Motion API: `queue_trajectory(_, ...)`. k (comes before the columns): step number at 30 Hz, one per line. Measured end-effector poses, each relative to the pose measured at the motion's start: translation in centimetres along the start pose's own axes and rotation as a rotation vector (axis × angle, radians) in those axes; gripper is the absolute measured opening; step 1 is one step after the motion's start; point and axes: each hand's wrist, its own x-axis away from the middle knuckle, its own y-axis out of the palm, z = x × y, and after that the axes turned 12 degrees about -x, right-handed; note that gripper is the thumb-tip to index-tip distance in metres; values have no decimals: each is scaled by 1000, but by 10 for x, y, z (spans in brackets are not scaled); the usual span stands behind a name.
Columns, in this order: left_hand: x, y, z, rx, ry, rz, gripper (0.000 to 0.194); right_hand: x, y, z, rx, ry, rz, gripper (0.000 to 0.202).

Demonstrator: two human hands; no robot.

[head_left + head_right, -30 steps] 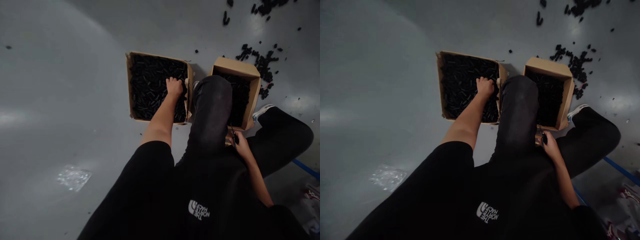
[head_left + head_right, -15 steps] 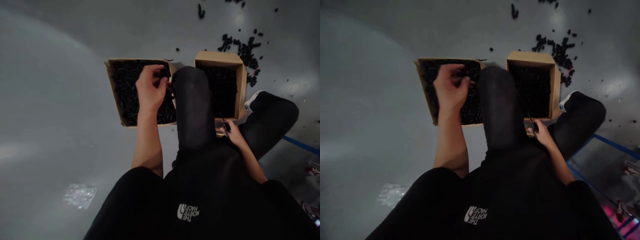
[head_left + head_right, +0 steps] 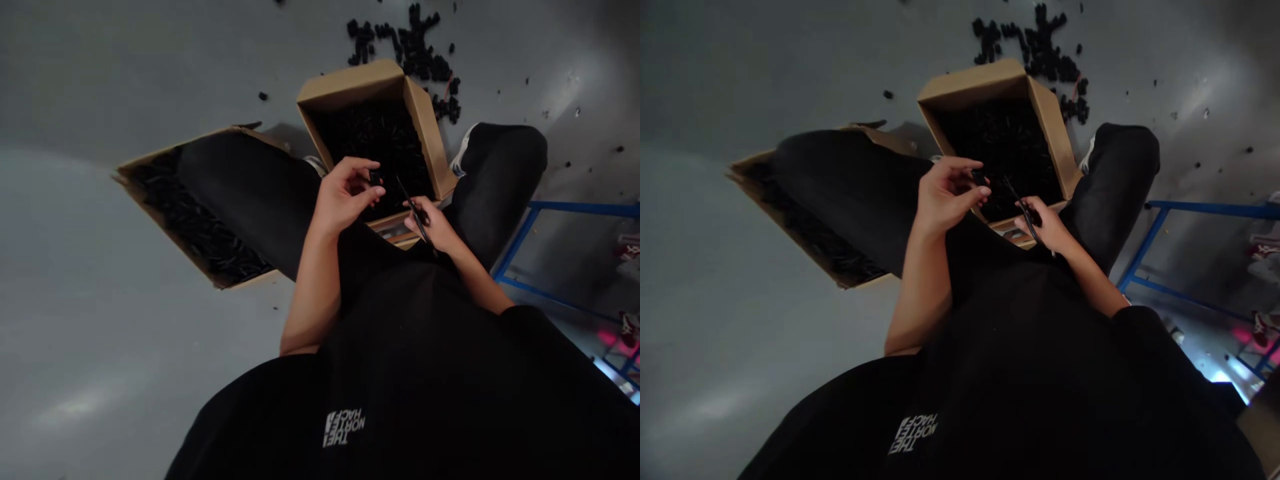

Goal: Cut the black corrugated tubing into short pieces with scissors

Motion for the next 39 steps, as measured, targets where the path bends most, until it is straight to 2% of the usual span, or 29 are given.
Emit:
queue_trajectory(3, -3, -3, -14, -153, 6, -30, 76, -3, -7, 3, 156, -34, 16, 55)
queue_trajectory(6, -2, -5, -17, -241, 11, -80, 73, -5, -11, 7, 239, -52, 9, 52)
queue_trajectory(14, -2, 5, -18, -285, 30, -204, 54, -1, -11, 7, 226, -19, -82, 51)
queue_trajectory(16, -2, 9, -20, -272, 8, -212, 55, 0, -11, 5, 218, 2, -70, 51)
queue_trajectory(20, -2, 19, -27, -157, -77, -111, 72, 0, -10, 3, 164, 53, 15, 58)
queue_trajectory(25, -2, 27, -31, -71, -136, 10, 43, -2, -8, 7, 96, 33, 42, 63)
queue_trajectory(31, 0, 26, -23, -172, -147, -5, 25, -2, -7, 3, 104, 48, 3, 55)
queue_trajectory(36, -1, 19, -27, -133, -99, 103, 34, -2, -4, 4, -45, 65, -32, 64)
queue_trajectory(39, -1, 19, -28, -83, -65, 108, 41, -3, -3, 7, -211, 123, -104, 74)
